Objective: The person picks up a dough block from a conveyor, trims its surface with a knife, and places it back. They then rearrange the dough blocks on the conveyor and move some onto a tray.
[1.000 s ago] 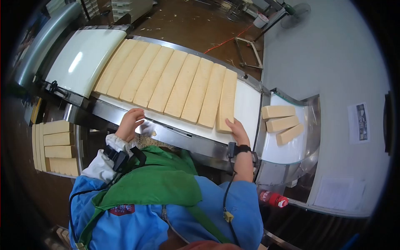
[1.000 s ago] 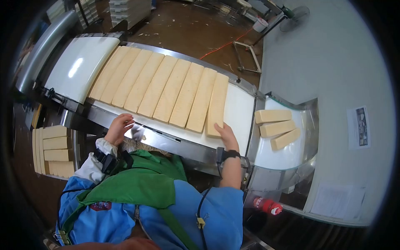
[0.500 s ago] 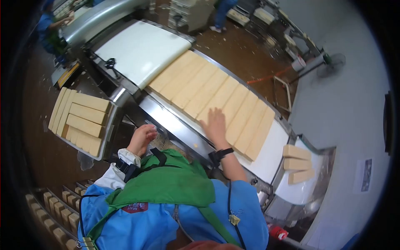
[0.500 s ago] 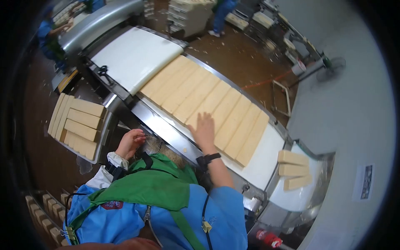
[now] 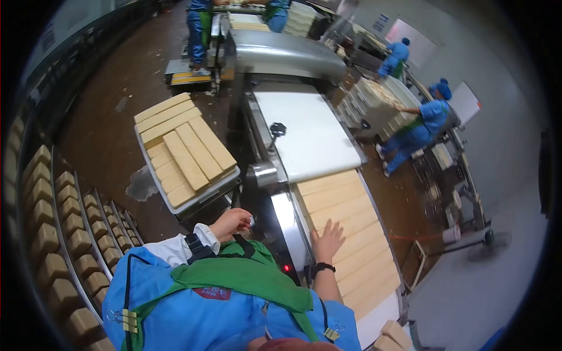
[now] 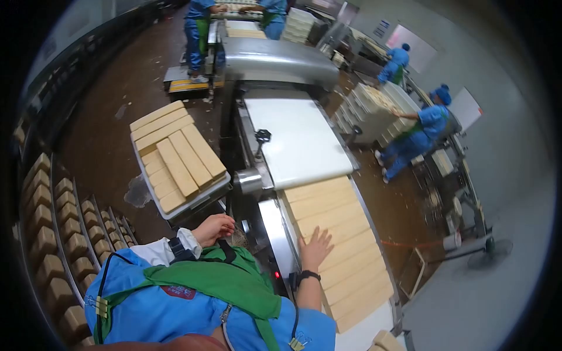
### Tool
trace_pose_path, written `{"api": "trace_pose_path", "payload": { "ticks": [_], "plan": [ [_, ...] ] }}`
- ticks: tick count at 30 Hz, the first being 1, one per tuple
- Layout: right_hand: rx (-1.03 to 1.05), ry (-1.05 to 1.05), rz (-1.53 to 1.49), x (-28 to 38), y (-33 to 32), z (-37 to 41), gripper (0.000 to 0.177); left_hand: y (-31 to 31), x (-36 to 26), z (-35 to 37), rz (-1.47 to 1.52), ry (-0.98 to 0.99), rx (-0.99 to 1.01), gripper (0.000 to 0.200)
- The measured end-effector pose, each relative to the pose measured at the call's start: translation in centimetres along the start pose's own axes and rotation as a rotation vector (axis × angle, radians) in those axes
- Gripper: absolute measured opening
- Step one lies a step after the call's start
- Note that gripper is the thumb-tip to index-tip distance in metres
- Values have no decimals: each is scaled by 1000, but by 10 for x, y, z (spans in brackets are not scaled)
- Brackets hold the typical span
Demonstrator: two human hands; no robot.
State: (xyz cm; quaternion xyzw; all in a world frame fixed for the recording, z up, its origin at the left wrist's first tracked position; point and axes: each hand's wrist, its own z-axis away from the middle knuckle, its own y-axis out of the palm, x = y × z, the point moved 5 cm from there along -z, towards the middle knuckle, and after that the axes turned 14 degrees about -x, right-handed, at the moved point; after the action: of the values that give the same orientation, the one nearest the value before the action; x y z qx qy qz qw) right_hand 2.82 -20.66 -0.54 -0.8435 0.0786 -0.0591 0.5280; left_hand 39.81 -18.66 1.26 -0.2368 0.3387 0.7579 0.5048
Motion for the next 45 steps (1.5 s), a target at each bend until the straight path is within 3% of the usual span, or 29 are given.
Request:
{"api": "trace_pose_path", "payload": {
  "ticks": [4,7,10,16,20,25,45],
  "plan": [
    [56,8,-92,0,4,1,85,-15,-2,-3,21,16,-27,10],
    [277,-17,-161,-7,11,-1,85,-21,-4,-4,27,-6,-44,12],
    [447,-28,-153,-3,-9,4,85,-25,-5,-7,84,-12,-56,9],
    [546,-80,-19,15,-30,20,80,-18,-2,-15,2,21,-18,11],
    [479,-103,-153,29,-55,35,78,-3,6,-24,-41,-14,22,14],
    [361,37,-108,7,-65,72,75,20,12,-21,-111,-67,117,14],
    [279,378,-140,-37,-103,186,72,88,59,-21,-305,-136,356,18]
  ]
}}
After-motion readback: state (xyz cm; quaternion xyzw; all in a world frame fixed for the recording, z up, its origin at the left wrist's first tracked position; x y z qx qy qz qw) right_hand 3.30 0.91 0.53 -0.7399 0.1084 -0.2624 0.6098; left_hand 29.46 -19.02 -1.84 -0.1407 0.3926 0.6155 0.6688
